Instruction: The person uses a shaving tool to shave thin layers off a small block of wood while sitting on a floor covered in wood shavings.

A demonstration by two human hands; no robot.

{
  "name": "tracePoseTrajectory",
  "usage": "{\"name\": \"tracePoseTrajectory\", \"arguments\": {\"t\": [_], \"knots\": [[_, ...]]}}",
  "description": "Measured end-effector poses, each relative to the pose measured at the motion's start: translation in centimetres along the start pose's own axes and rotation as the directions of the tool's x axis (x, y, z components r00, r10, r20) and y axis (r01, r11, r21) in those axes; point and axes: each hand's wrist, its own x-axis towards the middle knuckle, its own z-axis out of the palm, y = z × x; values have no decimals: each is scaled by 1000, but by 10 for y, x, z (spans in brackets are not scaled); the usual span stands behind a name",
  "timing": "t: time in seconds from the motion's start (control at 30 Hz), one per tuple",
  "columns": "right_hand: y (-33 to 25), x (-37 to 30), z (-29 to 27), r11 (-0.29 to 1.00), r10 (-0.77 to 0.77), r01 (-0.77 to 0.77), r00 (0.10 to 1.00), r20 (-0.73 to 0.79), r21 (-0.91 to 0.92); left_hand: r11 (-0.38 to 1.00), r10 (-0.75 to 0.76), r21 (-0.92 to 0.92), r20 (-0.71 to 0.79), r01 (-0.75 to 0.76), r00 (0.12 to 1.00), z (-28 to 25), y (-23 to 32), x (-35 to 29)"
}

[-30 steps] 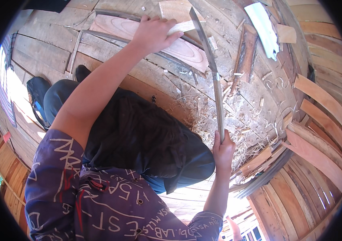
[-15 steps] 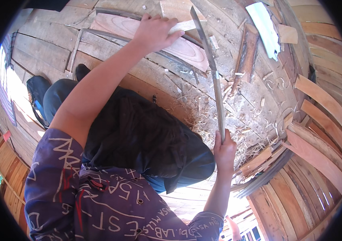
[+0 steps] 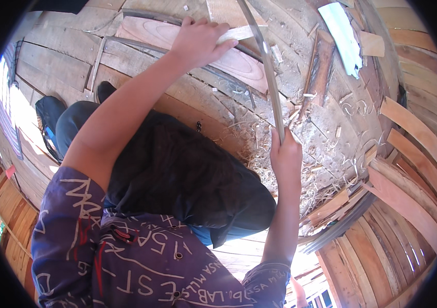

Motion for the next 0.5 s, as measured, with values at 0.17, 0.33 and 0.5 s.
{"name": "tracePoseTrajectory", "arguments": {"t": [0.17, 0.33, 0.5], "knots": [[-33, 62, 14, 987, -114, 104, 991, -76, -122, 999, 46, 0, -14, -46, 999, -3, 5, -1], [-41, 54, -2, 999, -21, 26, 989, -147, 31, 1000, 11, 13, 11, -11, 1000, -7, 6, 0], [13, -8, -21, 970, 147, -124, 984, -99, 211, 1000, -1, -15, -12, 1, 1000, -3, 3, -1]]}}
